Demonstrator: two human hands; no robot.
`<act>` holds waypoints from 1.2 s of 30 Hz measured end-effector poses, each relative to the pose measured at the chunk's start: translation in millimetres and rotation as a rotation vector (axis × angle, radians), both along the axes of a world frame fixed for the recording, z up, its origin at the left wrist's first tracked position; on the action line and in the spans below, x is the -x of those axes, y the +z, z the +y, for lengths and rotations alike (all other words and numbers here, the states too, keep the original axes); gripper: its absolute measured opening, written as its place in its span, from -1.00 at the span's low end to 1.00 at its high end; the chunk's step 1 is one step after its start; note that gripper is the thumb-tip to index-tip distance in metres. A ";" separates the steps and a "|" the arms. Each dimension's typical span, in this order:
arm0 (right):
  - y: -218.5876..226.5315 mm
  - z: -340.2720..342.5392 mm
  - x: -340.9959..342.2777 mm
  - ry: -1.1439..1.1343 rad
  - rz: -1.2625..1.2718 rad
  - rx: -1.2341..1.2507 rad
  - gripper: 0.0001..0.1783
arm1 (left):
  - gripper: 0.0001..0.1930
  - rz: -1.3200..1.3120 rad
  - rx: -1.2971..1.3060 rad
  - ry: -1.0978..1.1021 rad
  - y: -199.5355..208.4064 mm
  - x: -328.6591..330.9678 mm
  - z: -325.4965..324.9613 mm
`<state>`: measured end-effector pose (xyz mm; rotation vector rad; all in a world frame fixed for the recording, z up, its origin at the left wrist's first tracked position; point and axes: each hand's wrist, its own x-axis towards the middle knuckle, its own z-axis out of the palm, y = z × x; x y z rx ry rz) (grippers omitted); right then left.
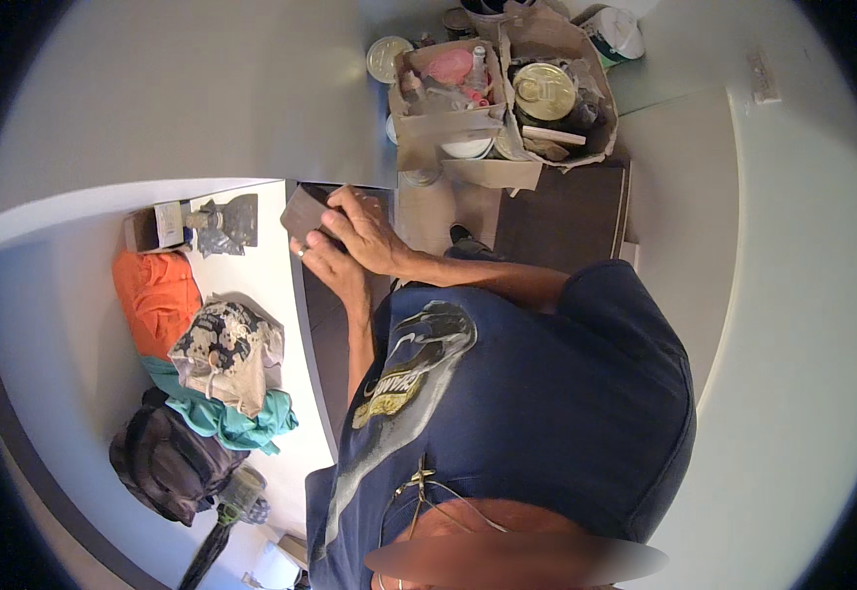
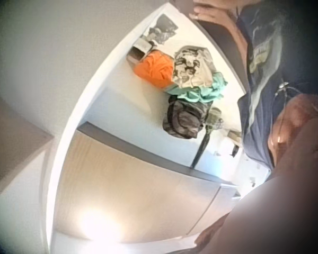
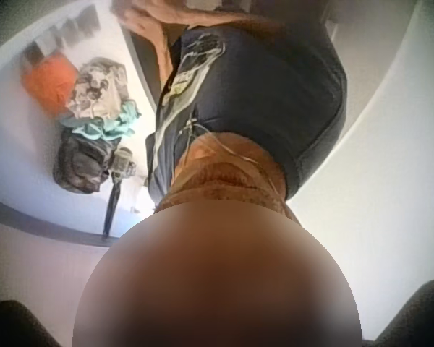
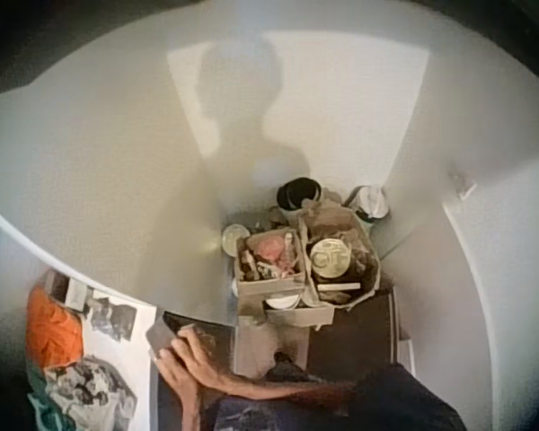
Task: The person handles a curved wooden trim piece, applies masking tape to its edge, and fits it into the top frame of a wooden cabinet. The person also moves around the room and briefly opens a drawer.
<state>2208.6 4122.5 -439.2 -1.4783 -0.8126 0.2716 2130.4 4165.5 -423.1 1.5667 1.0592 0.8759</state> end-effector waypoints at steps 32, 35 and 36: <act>-87.8 -73.5 -11.5 -0.126 0.641 0.191 -0.56 | -0.67 0.342 0.136 -0.495 -74.7 2.5 -4.8; -119.5 -106.7 -24.2 -0.230 0.494 0.294 -0.57 | -0.69 0.440 0.153 -0.600 -95.1 14.4 -5.0; -129.5 -115.3 -31.2 -0.244 0.474 0.336 -0.57 | -0.69 0.457 0.190 -0.611 -100.2 16.8 -5.7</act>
